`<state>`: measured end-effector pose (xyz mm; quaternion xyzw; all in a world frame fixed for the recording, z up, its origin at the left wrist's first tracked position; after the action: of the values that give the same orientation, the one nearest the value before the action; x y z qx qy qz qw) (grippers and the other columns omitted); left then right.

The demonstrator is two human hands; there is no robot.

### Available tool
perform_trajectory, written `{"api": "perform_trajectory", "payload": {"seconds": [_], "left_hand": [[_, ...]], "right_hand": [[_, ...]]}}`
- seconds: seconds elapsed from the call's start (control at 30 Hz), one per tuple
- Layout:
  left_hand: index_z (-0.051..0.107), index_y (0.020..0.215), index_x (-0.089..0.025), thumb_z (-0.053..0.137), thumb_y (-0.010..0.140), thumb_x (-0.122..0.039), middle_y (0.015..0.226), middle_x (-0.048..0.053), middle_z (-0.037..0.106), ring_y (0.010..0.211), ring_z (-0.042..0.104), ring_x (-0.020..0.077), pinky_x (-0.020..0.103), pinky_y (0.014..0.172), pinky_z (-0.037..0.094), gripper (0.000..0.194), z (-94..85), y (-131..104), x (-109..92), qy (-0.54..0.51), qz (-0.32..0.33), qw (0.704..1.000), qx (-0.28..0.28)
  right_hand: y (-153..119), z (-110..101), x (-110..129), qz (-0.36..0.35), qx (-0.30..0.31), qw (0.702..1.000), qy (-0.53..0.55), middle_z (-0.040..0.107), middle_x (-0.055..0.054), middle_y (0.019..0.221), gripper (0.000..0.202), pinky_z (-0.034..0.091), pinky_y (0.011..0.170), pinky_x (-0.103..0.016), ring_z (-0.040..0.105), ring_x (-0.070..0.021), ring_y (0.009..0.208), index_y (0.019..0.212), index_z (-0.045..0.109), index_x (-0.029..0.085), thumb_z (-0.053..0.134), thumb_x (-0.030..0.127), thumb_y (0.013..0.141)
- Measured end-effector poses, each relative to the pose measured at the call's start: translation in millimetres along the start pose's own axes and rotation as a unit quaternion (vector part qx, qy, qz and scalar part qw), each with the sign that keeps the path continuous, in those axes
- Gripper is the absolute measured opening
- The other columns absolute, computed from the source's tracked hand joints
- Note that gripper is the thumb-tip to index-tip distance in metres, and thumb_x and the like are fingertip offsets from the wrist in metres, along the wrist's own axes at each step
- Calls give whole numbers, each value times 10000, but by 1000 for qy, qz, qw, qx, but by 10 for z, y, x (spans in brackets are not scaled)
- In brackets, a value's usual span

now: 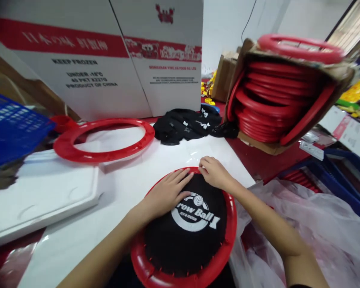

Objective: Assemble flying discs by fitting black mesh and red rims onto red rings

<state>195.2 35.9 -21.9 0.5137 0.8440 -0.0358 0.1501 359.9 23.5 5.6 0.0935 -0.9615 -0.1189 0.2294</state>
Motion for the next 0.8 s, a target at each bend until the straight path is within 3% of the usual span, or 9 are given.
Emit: {"api": "perform_trajectory", "payload": {"seconds": [0.07,0.13,0.3,0.37,0.43,0.57,0.67,0.73,0.8], "left_hand": [[516,1647,-273,538,1088,-435,1758,145,375,1644,320,440,699,1310,296,583,-132,35,97,40,-58,996,-54],[525,1643,-320,517,1092,-473,1777,118,335,1666,247,449,739,1310,251,572,-161,32,13,37,-49,996,-62],[361,1707,-375,486,1038,-743,1792,129,239,1660,223,482,803,1286,183,774,336,-63,-363,-26,39,995,90],[329,1719,-353,454,1052,-744,1798,144,209,1660,209,495,820,1278,145,783,409,-42,-386,-27,30,995,93],[352,1717,-326,503,1050,-712,1795,160,236,1653,233,503,823,1271,149,786,353,-7,-417,-25,28,996,79],[631,1551,-243,619,1062,-374,1686,181,492,1565,446,463,763,1268,265,506,-80,-179,-593,-21,41,999,-30],[756,1349,-239,617,1025,-149,1428,143,723,1332,660,352,568,1161,491,364,-518,-826,-693,-102,-49,959,-259],[783,1207,-239,716,964,-138,1100,89,792,1008,746,257,412,944,598,272,-558,-1507,-745,-262,-111,855,-434],[761,1045,-224,683,999,-217,705,3,643,621,623,157,269,596,513,90,-161,-2012,-765,-487,-172,693,-503]], "right_hand": [[6,-356,-179,19,-57,998,-18,718,-126,1276,207,559,1078,-494,677,-302,1201,1110,684,274,482,304,1071],[-4,-949,-328,28,-159,985,-53,678,-164,1359,230,515,1144,-544,635,-333,1297,1171,672,260,473,303,1063],[-11,-2947,-392,13,-427,863,-269,630,-195,1433,312,377,1226,-612,535,-356,1410,1304,641,182,526,250,1023],[151,-3661,-582,69,-438,828,-342,607,-246,1474,419,332,1221,-638,487,-374,1446,1397,598,97,597,282,1022],[372,-4223,-965,148,-402,831,-354,607,-329,1471,573,326,1195,-655,509,-367,1438,1464,536,-1,662,357,1035],[810,-4598,-1691,207,-238,894,-320,680,-288,1440,604,416,1158,-599,652,-276,1327,1222,697,33,683,579,964],[797,-4675,-1518,150,-268,889,-340,759,-207,1331,628,507,1011,-535,679,-316,1309,921,772,52,630,664,914],[631,-4554,-1006,56,-307,879,-361,727,-193,1397,692,498,937,-509,615,-379,1366,849,783,27,532,663,955],[383,-4214,-425,4,-309,875,-373,583,-186,1594,575,468,1021,-596,506,-445,1459,1183,799,72,571,572,1017]]}}
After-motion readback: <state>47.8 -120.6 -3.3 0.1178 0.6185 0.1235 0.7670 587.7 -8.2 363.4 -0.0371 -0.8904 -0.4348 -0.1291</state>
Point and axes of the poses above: each hand's wrist, its own y-axis towards the middle knuckle, its own z-axis out of the palm, x = y × z, the point moved 9 cm from there along y, towards the middle knuckle
